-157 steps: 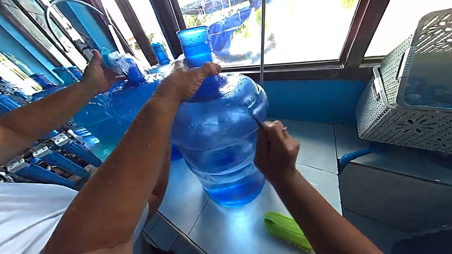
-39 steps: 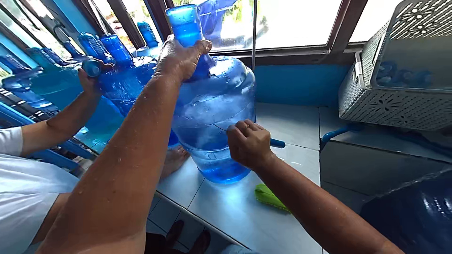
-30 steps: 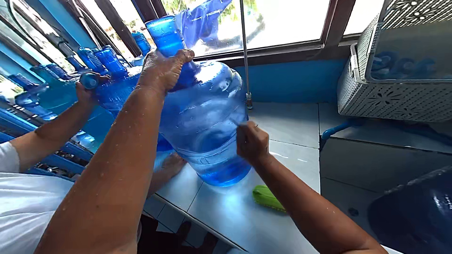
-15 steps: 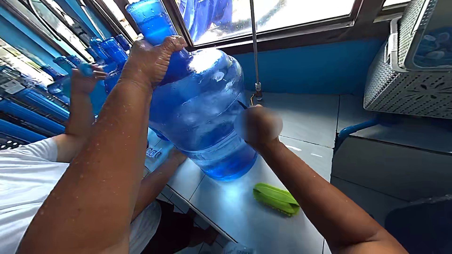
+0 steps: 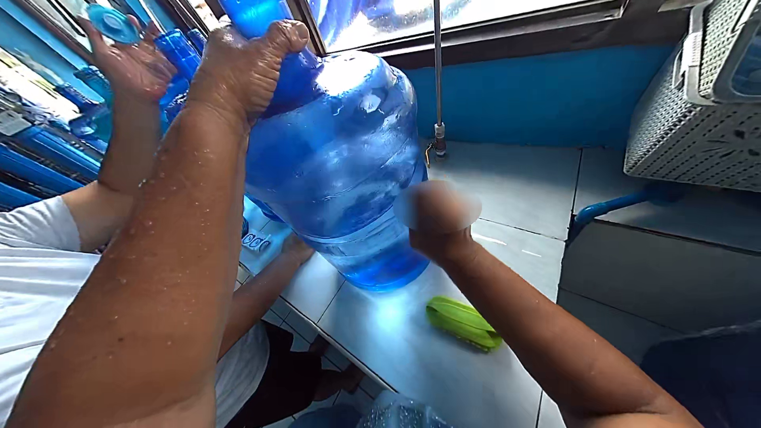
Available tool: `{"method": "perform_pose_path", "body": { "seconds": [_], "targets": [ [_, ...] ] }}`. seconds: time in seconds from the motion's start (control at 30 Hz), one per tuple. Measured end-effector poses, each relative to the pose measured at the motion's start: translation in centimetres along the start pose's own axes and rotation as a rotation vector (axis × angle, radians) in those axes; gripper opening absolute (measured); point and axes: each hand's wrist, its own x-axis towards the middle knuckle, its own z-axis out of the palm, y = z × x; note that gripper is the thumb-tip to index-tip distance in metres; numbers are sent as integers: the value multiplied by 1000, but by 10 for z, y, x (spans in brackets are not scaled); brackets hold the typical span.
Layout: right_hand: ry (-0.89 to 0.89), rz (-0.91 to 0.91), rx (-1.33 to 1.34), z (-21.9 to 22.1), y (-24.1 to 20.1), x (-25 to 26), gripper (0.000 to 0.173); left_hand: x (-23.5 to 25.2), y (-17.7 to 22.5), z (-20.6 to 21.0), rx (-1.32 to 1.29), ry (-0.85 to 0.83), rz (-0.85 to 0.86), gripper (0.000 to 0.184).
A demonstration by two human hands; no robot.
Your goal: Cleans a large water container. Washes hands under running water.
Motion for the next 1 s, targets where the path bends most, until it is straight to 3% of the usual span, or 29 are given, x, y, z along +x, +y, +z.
{"method": "perform_pose_path", "body": {
  "seconds": [0.23,0.3,0.4,0.57,0.63,0.77,0.9,1.0],
  "targets": [
    [10,53,-27,0,-5,0,18,3,-5,-1,-32,-20,42,42],
    [-17,-30,-21,2,-9,-4,19,46,-45,0,-130,4,190,57],
    [40,3,-2,4,-4,-5,19,76,-68,2,-160,-37,229,70],
    [1,-18,2,3,-8,-2,17,-4,3,-2,-15,-9,6,47],
    [60,50,-22,3,0,5,18,-10,8,-1,-3,2,-13,46],
    [0,-57,27,4,-14,11,17,1,1,0,-23,-1,19,43],
    [148,86,56,5,0,41,17,3,-2,2,-38,-8,-1,46],
    [145,4,93,8,-8,41,16,3,2,1,-27,7,1,46]
  ]
}}
